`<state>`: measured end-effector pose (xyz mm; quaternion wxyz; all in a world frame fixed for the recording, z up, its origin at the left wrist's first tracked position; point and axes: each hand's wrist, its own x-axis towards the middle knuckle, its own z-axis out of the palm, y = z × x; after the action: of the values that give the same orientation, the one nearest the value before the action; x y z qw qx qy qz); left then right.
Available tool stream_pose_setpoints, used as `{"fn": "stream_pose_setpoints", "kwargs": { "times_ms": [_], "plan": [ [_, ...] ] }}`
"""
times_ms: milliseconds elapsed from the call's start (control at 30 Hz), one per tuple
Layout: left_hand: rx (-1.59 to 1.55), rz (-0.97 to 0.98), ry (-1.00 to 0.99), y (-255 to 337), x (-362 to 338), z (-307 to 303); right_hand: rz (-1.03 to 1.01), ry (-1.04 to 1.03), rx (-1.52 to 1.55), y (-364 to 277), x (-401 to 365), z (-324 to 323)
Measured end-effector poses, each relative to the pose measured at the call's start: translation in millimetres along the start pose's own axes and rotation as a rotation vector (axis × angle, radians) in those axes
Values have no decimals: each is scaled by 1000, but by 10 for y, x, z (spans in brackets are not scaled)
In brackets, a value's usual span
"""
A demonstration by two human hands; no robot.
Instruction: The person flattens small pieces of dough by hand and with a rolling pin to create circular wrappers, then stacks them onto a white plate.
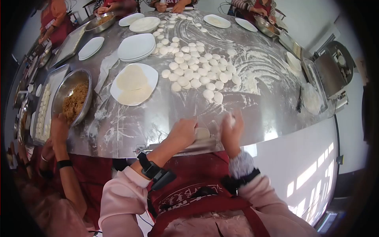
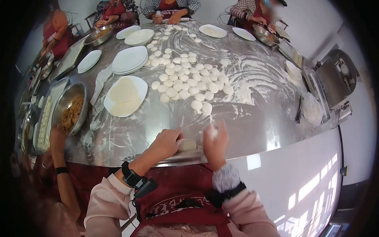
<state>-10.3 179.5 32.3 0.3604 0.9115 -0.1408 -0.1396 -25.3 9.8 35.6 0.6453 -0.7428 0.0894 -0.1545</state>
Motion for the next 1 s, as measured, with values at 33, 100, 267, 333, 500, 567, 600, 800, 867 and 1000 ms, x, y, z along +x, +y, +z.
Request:
{"fn": "stream_pose_setpoints", "kwargs": {
  "times_ms": [33,100,267,333,500,567,600,800,867,1000],
  "plan": [
    [32,-22,47,35,51,46,-180,2,-179,-24,215,137],
    [65,-39,114,49,198,111,-377,1,-354,9,573,416],
    [43,26,94,-50,293,89,-333,-15,-323,132,594,364],
    [30,47,101,-99,169,27,-262,-40,-305,108,272,124],
    [-8,-15,43,6,43,13,-298,0,-229,317,318,96],
    [11,-67,202,104,163,56,-333,3,-277,76,597,433],
    [12,-68,211,95,213,76,-359,-2,-330,-7,649,544],
    [122,82,96,-109,150,-7,-189,-7,-203,49,140,38],
    [-5,24,60,-75,36,-85,4,-31,-51,68,67,-11],
    [-17,69,111,-34,162,83,-287,-40,-364,-35,430,259]
  ]
}}
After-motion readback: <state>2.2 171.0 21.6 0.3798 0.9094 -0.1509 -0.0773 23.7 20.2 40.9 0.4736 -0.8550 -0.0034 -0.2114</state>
